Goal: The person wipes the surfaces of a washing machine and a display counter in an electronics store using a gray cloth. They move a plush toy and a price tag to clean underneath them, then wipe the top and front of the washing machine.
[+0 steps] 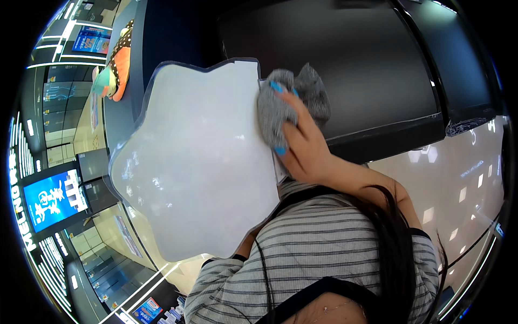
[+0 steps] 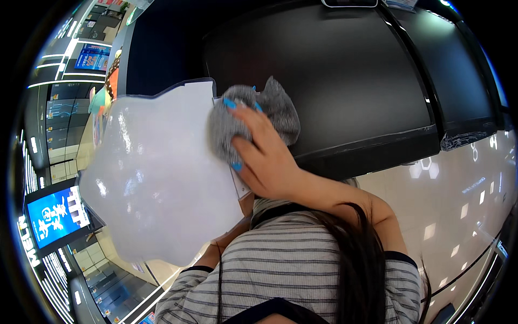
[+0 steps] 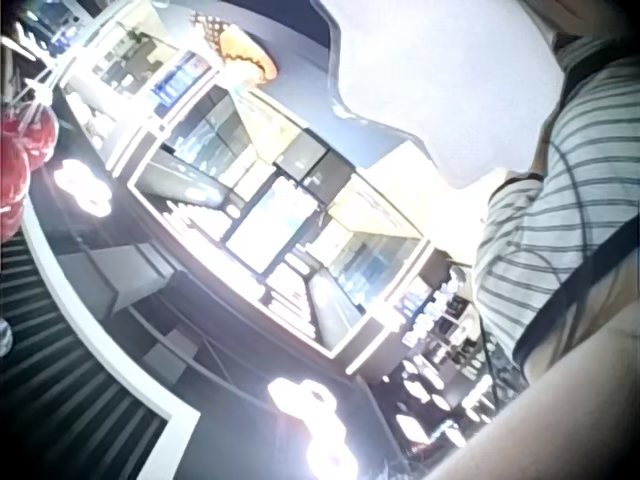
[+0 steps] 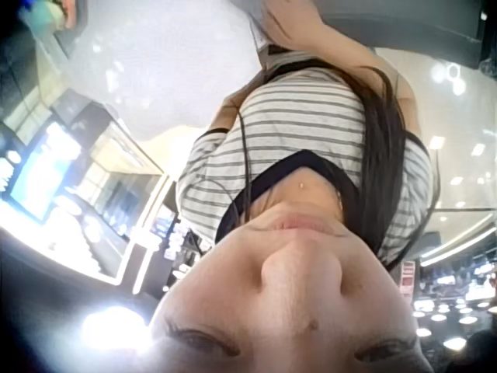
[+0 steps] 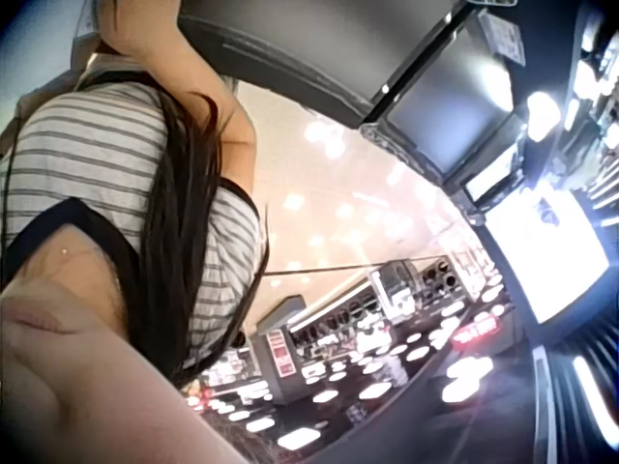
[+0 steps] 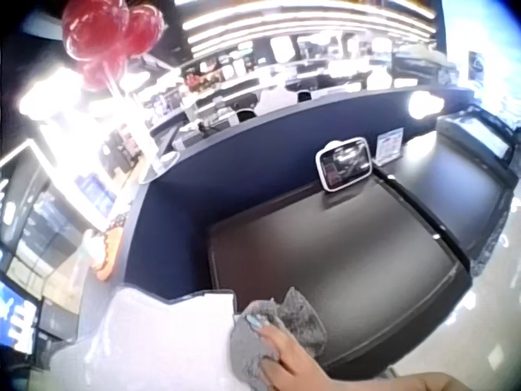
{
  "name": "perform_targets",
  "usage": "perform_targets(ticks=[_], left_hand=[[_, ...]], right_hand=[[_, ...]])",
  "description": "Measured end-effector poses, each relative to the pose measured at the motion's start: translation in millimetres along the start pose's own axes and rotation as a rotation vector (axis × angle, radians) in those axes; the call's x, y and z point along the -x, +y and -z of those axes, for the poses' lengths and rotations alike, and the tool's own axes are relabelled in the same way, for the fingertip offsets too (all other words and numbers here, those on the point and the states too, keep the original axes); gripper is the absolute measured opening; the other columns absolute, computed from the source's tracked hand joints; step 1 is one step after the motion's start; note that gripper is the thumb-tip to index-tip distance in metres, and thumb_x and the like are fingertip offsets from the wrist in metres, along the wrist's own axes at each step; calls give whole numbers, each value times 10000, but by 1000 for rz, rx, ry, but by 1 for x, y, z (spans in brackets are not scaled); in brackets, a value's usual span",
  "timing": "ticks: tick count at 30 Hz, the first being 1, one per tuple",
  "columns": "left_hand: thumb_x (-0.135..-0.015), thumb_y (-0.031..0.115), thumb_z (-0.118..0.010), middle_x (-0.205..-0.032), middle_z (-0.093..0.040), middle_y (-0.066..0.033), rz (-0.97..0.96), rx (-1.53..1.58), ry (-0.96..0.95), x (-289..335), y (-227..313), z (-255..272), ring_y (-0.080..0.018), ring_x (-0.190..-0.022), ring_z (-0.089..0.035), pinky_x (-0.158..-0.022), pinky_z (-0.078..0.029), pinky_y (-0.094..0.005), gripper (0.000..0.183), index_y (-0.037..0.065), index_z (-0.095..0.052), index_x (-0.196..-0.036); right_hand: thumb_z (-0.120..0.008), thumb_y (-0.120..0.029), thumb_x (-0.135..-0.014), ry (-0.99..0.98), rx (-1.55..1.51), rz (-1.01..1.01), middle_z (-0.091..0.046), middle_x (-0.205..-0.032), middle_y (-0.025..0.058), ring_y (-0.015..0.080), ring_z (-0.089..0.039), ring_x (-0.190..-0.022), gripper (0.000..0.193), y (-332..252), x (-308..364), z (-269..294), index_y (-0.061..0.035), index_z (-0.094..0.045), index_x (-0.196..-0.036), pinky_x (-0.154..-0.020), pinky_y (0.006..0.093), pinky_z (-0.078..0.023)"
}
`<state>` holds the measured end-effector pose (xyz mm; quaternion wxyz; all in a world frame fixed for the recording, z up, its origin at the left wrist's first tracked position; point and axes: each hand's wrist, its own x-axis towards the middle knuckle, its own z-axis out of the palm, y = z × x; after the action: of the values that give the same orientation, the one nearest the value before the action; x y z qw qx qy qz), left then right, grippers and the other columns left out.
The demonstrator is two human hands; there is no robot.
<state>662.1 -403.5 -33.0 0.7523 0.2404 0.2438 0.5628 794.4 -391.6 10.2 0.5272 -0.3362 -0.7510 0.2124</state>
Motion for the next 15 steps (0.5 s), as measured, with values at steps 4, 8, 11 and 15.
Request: perform_targets(ticks=[4,8,11,15], left_hand=[[-977,521,-384,-1341,-472,-273,-1,-41,-40,-2,17,2,-379,-1236,-507,-1026,-462,-459,693,-26,-361,-1401],[-976,529,-382,-1348,-466,-274,24,-68,-87,-9,27,8,-378,-1242,-502,-1032,-456,-460,704,-24,-348,-1410],[-975,535,-380,-1352,-461,-275,37,-86,-119,-11,34,12,-378,-1247,-498,-1037,-450,-461,712,-23,-339,-1417],[-974,542,-378,-1359,-455,-276,55,-100,-155,-19,41,16,-377,-1253,-493,-1043,-444,-462,724,-21,-326,-1426]], right_hand=[[-544,-143,-888,62,-64,-142,-334,-1401,345,495,-427,-1243,417,3,-18,-7,150,-481,-1177,-1051,481,-368],[-498,-207,-959,43,-114,-359,-371,-1349,354,487,-478,-1172,521,-2,-24,-11,172,-385,-1297,-1000,437,-414],[-490,-200,-966,41,-186,-450,-425,-1274,329,451,-518,-1097,516,-5,-24,-8,160,-369,-1316,-945,423,-438],[-476,-113,-981,-37,-338,-596,-469,-1262,241,357,-503,-1144,465,-5,-20,4,105,-345,-1370,-1009,381,-378]])
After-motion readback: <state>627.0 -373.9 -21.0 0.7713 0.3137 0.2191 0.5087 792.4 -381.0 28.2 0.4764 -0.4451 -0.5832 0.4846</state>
